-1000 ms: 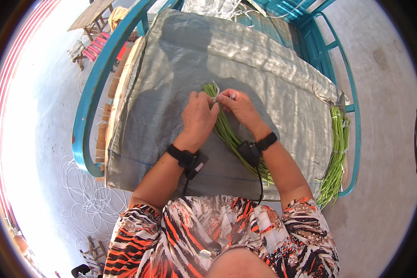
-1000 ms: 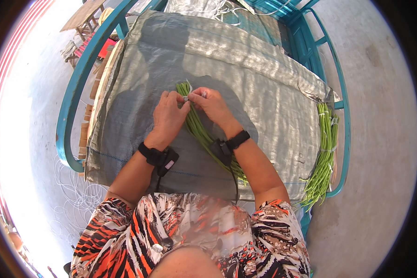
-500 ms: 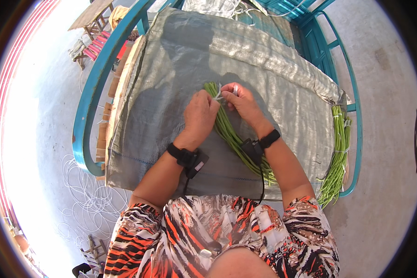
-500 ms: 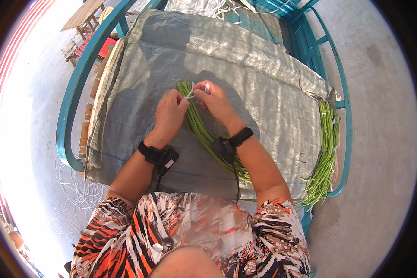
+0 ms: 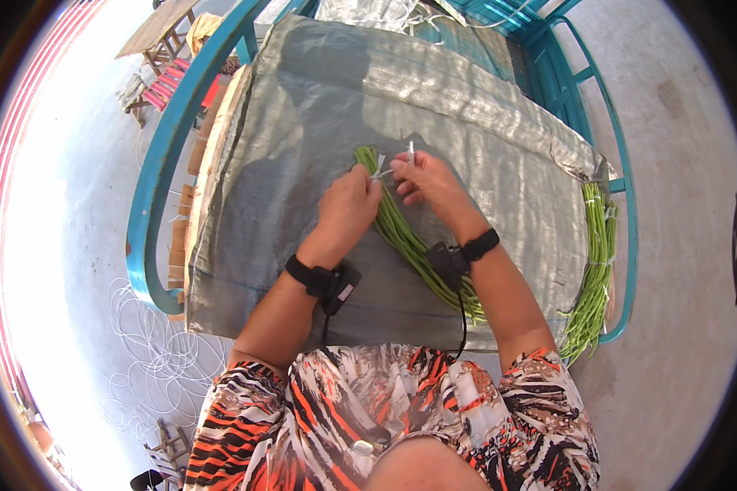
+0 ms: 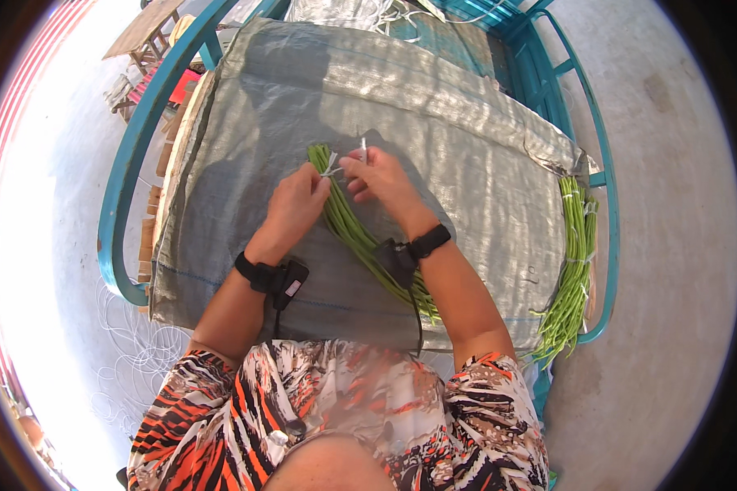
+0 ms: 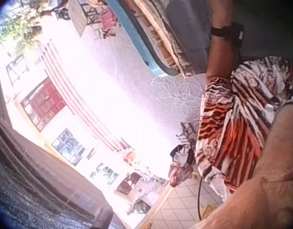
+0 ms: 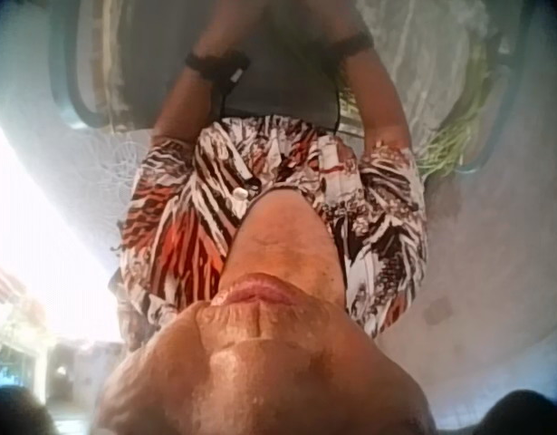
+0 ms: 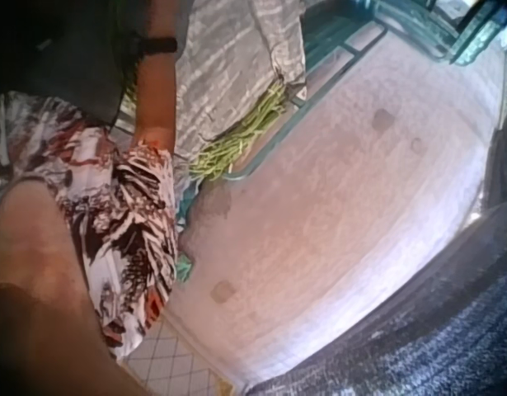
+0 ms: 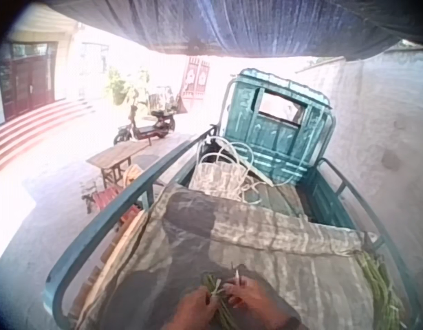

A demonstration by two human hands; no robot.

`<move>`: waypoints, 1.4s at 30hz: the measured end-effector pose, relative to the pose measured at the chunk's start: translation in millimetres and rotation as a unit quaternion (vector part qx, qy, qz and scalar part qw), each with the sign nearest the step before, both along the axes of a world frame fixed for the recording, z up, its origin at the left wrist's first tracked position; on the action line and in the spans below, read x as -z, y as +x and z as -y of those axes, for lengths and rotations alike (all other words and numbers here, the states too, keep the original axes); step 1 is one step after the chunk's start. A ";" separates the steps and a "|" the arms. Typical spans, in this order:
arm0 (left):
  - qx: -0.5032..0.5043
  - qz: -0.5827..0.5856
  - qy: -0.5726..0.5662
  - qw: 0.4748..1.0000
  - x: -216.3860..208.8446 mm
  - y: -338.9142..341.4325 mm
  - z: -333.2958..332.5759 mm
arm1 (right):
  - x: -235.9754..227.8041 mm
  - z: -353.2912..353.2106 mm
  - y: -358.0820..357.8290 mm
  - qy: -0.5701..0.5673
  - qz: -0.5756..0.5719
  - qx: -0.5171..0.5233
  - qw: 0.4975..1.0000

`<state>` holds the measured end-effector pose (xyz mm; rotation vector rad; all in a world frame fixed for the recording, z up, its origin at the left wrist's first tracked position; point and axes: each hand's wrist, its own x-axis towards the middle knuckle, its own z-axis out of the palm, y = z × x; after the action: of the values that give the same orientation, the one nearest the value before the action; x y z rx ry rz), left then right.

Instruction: The person bundles long green beans together using white plastic strips, wrapping the strips around the stalks and securing them before placing the bundles into a green truck bed.

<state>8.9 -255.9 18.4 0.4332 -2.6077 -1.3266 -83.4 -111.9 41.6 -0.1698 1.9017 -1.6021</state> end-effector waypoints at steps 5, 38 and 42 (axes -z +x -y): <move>0.012 -0.003 -0.034 0.999 -1.6 0.2 -3.1 | 1.1 -0.3 5.6 0.001 0.050 -0.043 0.998; 0.137 -0.067 0.009 0.988 17.6 -11.4 10.7 | 18.3 -14.5 -11.6 -0.042 -0.004 0.183 0.982; 0.104 -0.027 0.053 0.993 22.7 -19.2 4.6 | 4.0 -72.7 20.4 -0.059 -0.028 0.288 0.955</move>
<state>-10.3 -260.5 -4.3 0.1410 -2.6039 -1.5226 -62.9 -39.1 37.6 0.3276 2.0106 -2.1072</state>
